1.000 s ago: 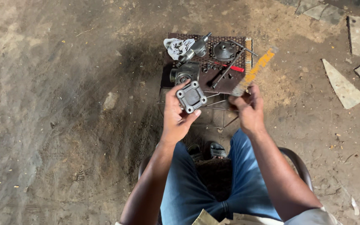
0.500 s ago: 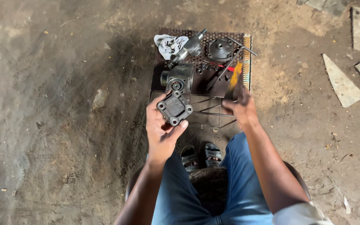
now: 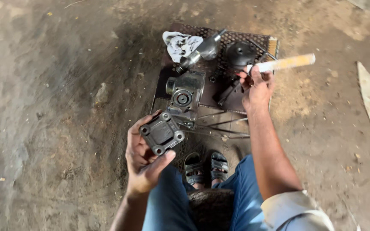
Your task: The person uses a metal file to smooth the edges of a small black mechanical component. They then insert small metal pins into the component's holes and use a hammer to tap them into place.
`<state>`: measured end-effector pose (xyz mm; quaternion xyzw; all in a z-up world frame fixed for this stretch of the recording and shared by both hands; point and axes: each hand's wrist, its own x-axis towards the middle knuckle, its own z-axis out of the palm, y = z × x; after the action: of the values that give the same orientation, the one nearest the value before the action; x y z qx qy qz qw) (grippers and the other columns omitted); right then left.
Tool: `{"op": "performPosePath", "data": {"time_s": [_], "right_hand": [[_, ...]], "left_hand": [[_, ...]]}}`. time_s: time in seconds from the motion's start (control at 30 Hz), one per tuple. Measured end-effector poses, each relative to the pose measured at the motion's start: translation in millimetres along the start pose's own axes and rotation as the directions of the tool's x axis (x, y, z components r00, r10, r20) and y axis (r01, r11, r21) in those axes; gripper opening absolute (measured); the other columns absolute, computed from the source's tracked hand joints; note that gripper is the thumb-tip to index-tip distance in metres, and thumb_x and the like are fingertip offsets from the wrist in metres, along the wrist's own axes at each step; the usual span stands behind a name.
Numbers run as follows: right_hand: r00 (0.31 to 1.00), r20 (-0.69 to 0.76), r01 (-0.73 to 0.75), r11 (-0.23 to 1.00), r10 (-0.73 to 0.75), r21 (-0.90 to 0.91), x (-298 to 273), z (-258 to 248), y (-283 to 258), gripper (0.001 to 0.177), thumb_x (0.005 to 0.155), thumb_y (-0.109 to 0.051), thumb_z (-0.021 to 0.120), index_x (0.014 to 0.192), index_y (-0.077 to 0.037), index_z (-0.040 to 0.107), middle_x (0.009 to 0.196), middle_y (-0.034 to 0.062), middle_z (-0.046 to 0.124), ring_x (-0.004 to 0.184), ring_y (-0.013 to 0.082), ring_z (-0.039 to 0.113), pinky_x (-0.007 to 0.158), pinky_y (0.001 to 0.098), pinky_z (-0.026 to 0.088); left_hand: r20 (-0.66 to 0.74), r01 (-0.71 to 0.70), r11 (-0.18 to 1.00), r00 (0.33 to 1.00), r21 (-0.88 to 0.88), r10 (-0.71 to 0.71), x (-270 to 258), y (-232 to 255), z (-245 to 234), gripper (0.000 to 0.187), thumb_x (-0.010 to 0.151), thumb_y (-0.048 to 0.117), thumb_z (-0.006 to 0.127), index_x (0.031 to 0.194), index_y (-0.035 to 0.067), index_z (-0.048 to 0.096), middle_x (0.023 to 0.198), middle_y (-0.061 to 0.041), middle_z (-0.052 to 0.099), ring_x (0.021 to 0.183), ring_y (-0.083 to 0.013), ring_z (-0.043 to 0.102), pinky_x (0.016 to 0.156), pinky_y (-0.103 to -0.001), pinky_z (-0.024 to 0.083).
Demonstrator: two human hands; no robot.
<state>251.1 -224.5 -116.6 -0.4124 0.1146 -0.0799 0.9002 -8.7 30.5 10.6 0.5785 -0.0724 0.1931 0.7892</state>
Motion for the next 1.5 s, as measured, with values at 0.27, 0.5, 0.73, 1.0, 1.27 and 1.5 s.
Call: {"op": "performPosePath", "data": {"time_s": [0.27,0.5,0.73,1.0,1.27,1.5], "right_hand": [[0.975,0.193,0.139,0.975,-0.105,-0.174,-13.3,10.3,5.2,0.021,0.106,-0.021,0.065,0.117,-0.009,0.051,0.082,0.0102,0.069,0.063,0.0201,0.065,0.055,0.0302,0.051],[0.963,0.172,-0.226,0.97,0.209,0.09,-14.0,17.9,-11.5,0.025,0.099,-0.027,0.062,0.114,-0.007,0.063,0.104,0.0105,0.078,0.093,0.0254,0.077,0.078,0.0366,0.062],[0.893,0.309,-0.417,0.86,0.328,0.292,-26.6,37.6,-9.9,0.033,0.101,-0.03,0.066,0.119,-0.003,0.064,0.118,0.0129,0.075,0.109,0.0247,0.075,0.099,0.0414,0.062],[0.913,0.371,-0.237,0.962,0.171,0.139,-53.3,64.0,-7.1,0.021,0.098,-0.007,0.069,0.117,-0.005,0.063,0.106,0.0175,0.075,0.088,0.0257,0.076,0.074,0.0334,0.064],[0.884,0.446,-0.108,0.989,0.142,-0.101,-60.8,88.2,-8.2,0.027,0.096,0.002,0.072,0.12,-0.003,0.063,0.103,0.0122,0.072,0.096,0.0283,0.076,0.079,0.0358,0.064],[0.862,0.488,-0.165,0.986,0.138,0.014,-64.7,80.0,-1.7,0.031,0.096,0.003,0.075,0.124,-0.003,0.063,0.105,0.0096,0.071,0.095,0.0213,0.073,0.081,0.0357,0.063]], "left_hand": [[-0.064,0.023,0.991,0.997,-0.13,-0.031,36.5,-56.9,2.1,0.079,0.081,0.002,0.082,0.15,0.0,0.045,0.133,-0.018,0.066,0.124,-0.0273,0.065,0.111,-0.042,0.055],[0.077,-0.105,0.958,0.989,-0.267,0.129,113.8,-96.0,-3.2,0.076,0.086,-0.004,0.078,0.153,0.004,0.042,0.138,-0.016,0.065,0.114,-0.0248,0.069,0.101,-0.038,0.058],[0.072,-0.074,0.962,0.993,-0.262,0.097,130.0,-107.3,-14.7,0.08,0.087,-0.003,0.08,0.155,0.002,0.041,0.147,-0.017,0.06,0.129,-0.0247,0.064,0.114,-0.04,0.054],[0.117,-0.056,0.98,0.99,-0.191,0.079,126.7,-107.0,-11.7,0.084,0.09,-0.005,0.075,0.162,-0.001,0.032,0.142,-0.018,0.062,0.129,-0.0253,0.065,0.116,-0.039,0.052],[0.136,-0.067,0.986,0.987,-0.156,0.089,126.6,-101.0,-2.0,0.086,0.091,-0.011,0.069,0.165,-0.002,0.025,0.147,-0.015,0.059,0.134,-0.0223,0.06,0.12,-0.038,0.048],[0.199,0.019,0.993,0.98,-0.118,0.004,127.1,-99.6,3.7,0.08,0.092,-0.016,0.066,0.161,0.001,0.029,0.155,-0.015,0.053,0.14,-0.0222,0.058,0.121,-0.038,0.046]]}}
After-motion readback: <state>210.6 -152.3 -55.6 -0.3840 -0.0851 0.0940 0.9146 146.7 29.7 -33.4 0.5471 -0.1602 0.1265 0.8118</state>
